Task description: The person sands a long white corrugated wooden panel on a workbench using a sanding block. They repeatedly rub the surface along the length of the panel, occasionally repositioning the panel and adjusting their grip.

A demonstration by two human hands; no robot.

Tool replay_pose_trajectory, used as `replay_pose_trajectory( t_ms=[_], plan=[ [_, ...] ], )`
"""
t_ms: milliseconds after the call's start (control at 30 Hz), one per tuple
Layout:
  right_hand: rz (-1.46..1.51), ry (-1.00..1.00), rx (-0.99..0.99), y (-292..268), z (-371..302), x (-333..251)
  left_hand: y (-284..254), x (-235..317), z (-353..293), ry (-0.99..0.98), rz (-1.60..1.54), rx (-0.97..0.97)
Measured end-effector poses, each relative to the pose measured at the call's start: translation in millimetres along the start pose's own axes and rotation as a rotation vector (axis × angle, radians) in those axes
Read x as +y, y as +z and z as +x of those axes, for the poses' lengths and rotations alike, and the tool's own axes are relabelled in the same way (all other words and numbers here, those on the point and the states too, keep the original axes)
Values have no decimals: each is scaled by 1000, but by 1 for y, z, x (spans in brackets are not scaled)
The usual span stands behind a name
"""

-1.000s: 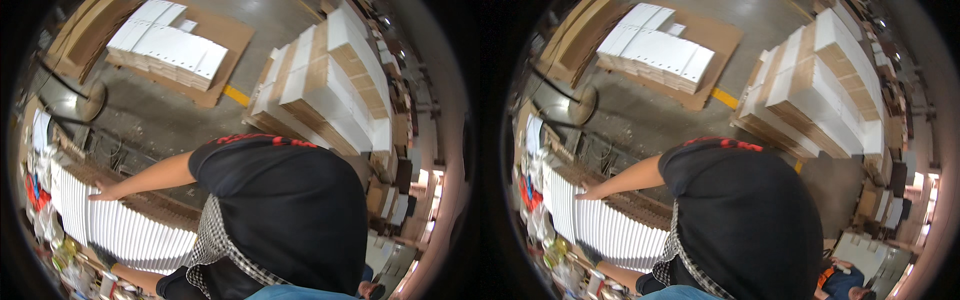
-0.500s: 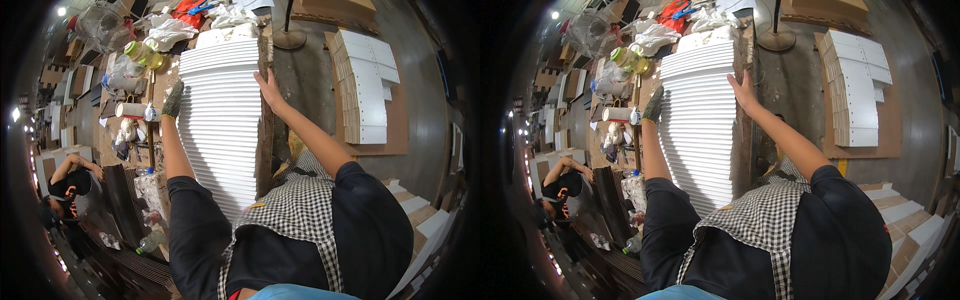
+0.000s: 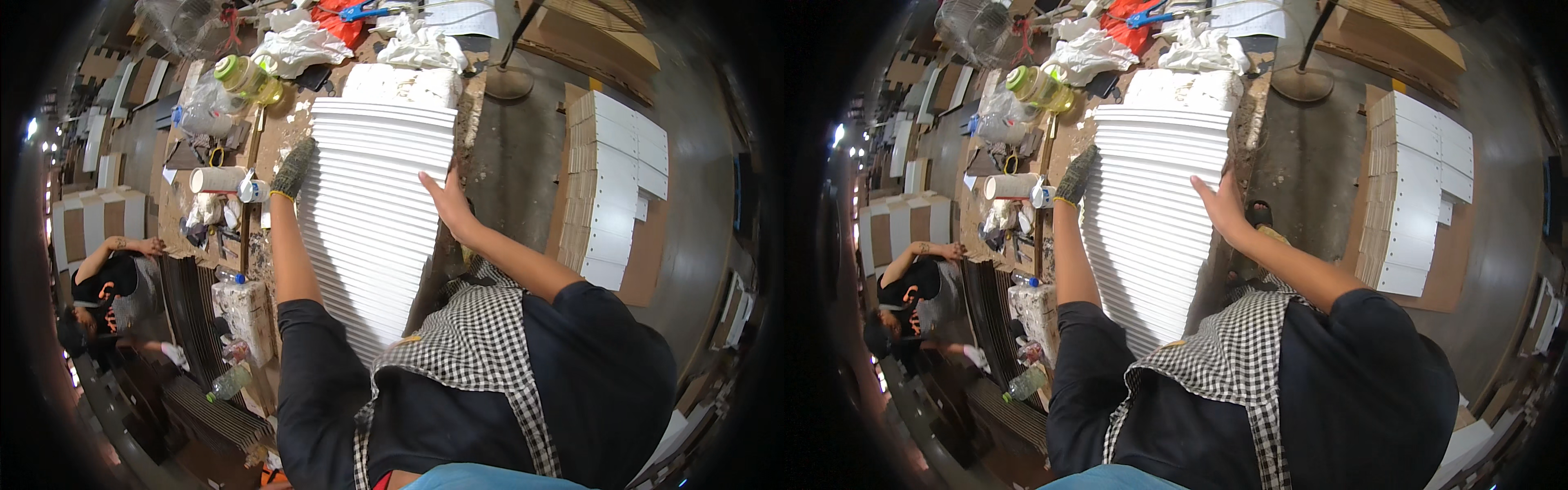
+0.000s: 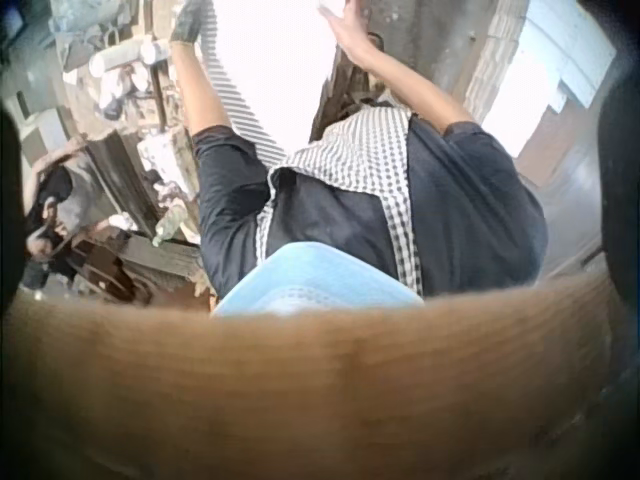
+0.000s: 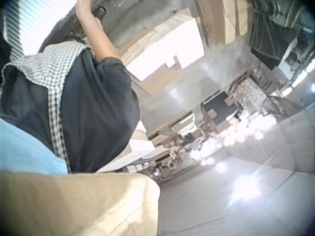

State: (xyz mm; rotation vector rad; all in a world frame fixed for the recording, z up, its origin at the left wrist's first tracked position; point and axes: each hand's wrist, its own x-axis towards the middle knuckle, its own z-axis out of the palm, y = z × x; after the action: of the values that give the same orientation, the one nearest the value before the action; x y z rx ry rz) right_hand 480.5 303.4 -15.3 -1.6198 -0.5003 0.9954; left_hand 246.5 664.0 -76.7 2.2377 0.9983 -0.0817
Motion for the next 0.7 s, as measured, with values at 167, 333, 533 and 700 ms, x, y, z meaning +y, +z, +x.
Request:
replay_pose_trajectory(
  t_ms=[167,333,533,700],
  plan=[
    [19,142,9,-30,8,-17,-32,22,-3,-258,-616,-20],
    [-174,-216,41,-35,68,27,-16,46,39,-386,-651,-10],
    [-231,-73,48,-26,57,32,-4,41,25,-243,-863,51],
    [-227,-76,112,-24,59,42,-8,56,20,-446,-885,-16]
  ],
)
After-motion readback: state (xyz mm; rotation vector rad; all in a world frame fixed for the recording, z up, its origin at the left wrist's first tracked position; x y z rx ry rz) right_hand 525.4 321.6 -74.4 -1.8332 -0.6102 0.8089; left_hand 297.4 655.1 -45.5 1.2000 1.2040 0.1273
